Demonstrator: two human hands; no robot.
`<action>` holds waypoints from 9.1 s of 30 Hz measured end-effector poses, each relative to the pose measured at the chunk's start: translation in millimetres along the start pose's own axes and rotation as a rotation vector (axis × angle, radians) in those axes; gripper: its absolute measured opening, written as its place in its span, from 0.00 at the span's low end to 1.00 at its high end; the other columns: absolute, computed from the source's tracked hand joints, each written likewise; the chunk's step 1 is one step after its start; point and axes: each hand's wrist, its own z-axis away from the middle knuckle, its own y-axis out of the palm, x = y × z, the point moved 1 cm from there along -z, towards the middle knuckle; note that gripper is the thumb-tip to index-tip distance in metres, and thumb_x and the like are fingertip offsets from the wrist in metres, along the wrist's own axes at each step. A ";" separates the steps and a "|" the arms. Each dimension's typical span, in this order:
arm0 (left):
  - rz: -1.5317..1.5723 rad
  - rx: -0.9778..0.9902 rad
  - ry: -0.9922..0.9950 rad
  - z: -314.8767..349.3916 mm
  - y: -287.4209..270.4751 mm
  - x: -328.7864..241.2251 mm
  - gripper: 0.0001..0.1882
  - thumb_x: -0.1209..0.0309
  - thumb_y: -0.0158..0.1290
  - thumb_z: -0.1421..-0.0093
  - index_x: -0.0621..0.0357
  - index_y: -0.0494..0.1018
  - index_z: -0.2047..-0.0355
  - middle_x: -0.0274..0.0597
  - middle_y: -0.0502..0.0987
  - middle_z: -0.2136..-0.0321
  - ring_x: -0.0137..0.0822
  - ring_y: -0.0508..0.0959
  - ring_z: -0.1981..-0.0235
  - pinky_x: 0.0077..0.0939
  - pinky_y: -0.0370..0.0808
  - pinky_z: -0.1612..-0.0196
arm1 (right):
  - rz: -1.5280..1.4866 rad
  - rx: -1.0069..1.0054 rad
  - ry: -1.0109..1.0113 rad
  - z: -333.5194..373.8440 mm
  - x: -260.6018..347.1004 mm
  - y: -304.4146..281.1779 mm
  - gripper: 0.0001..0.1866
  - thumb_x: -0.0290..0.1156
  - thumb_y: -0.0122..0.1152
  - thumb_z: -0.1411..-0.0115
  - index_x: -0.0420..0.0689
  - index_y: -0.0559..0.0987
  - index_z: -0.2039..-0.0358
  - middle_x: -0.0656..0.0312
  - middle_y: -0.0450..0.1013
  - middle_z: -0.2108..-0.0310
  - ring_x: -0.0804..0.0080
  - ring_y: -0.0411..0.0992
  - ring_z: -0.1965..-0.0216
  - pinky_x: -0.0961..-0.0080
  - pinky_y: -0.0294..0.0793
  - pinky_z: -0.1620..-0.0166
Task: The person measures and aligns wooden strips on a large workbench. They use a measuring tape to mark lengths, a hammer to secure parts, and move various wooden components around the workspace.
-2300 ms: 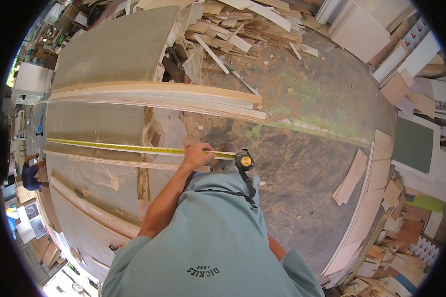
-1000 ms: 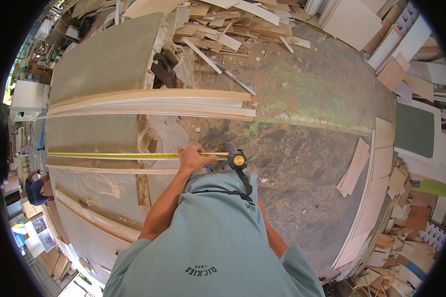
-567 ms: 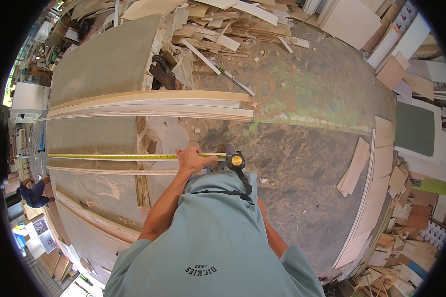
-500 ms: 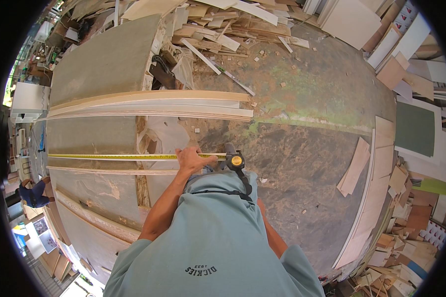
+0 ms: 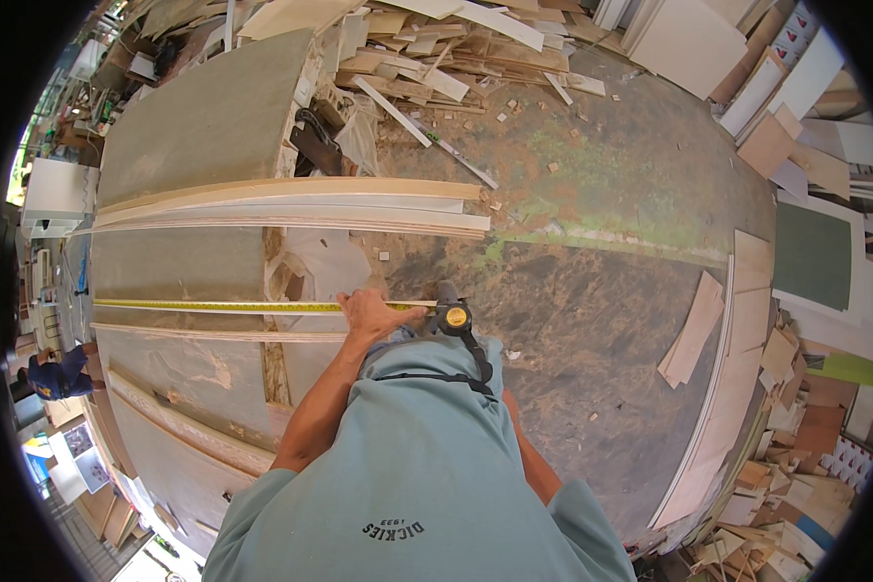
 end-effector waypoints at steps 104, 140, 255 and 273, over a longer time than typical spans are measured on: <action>2.117 -1.972 -0.537 593.1 214.8 243.9 0.26 0.54 0.44 0.29 0.56 0.62 0.37 0.37 0.73 0.50 0.30 0.75 0.52 0.28 0.76 0.53 | 1.217 1.774 -0.827 187.4 -191.7 569.7 0.15 0.34 0.50 0.34 0.39 0.75 0.53 0.50 0.77 0.61 0.62 0.76 0.60 0.69 0.74 0.55; 0.739 -1.306 -1.092 689.0 271.6 445.5 0.24 0.71 0.62 0.49 0.60 0.74 0.51 0.55 0.72 0.49 0.54 0.68 0.43 0.47 0.62 0.39 | 1.082 -0.262 -1.105 60.2 -36.8 460.2 0.22 0.39 0.62 0.44 0.33 0.74 0.58 0.45 0.74 0.59 0.45 0.74 0.60 0.54 0.71 0.57; 1.174 -2.017 -1.220 380.1 285.1 -128.3 0.13 0.79 0.67 0.52 0.63 0.78 0.66 0.34 0.80 0.69 0.27 0.77 0.68 0.26 0.74 0.63 | 0.508 0.592 -0.025 33.8 54.5 188.3 0.22 0.50 0.48 0.31 0.42 0.73 0.69 0.59 0.70 0.73 0.66 0.71 0.79 0.65 0.75 0.77; 1.185 -1.743 -1.278 390.9 319.0 -107.5 0.11 0.75 0.64 0.51 0.64 0.78 0.67 0.40 0.79 0.77 0.31 0.77 0.77 0.29 0.74 0.71 | 0.857 0.915 0.039 60.6 -41.2 255.8 0.21 0.52 0.51 0.35 0.44 0.73 0.65 0.66 0.71 0.75 0.73 0.71 0.78 0.76 0.69 0.79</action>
